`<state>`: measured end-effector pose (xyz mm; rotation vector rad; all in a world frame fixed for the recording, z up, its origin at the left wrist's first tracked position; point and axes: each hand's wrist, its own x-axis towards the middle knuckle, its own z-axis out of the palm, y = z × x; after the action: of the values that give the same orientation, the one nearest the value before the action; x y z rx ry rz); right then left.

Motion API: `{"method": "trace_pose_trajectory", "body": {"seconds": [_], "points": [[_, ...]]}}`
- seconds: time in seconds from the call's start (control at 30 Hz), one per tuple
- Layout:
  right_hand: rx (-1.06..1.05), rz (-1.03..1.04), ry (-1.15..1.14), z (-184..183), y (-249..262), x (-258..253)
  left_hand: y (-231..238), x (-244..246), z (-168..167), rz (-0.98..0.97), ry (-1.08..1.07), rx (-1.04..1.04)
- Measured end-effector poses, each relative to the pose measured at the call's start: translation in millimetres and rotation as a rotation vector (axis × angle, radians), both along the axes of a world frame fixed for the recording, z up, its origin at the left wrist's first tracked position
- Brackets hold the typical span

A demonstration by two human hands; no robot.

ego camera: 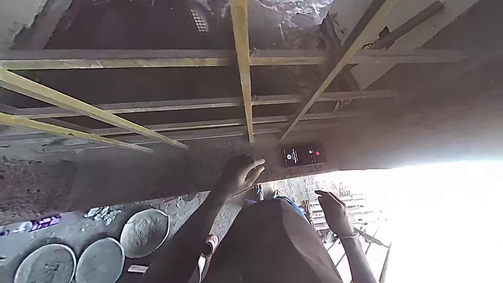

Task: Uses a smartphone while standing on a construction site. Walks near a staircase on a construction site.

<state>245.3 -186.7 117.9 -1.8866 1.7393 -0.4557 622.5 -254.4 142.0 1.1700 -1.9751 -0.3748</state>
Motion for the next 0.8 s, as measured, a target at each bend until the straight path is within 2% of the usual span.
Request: {"method": "trace_pose_trajectory", "body": {"seconds": [0.13,0.2,0.3,0.53,0.63,0.8], "points": [[0.465,-0.076,0.118,-29.8,22.1,-23.6,3.9,-23.1,8.4,-0.101,0.027,-0.049],[0.591,-0.091,0.124,-57.6,42.2,-40.5,7.5,-37.4,10.4,-0.194,0.066,-0.072],[0.694,-0.167,0.069,-91.1,74.8,-57.0,14.6,-58.8,13.2,-0.326,0.101,-0.056],[0.788,-0.524,-0.122,-130.4,182.2,-99.7,36.0,-141.7,0.3,-0.564,0.058,0.02],[0.76,-0.718,-0.253,-155.1,243.7,-110.3,50.7,-172.2,-11.3,-0.682,-0.159,0.146],[0.743,-1.074,-0.419,-191.6,334.5,-109.1,61.9,-228.0,-27.9,-0.989,-0.777,0.634]]}}
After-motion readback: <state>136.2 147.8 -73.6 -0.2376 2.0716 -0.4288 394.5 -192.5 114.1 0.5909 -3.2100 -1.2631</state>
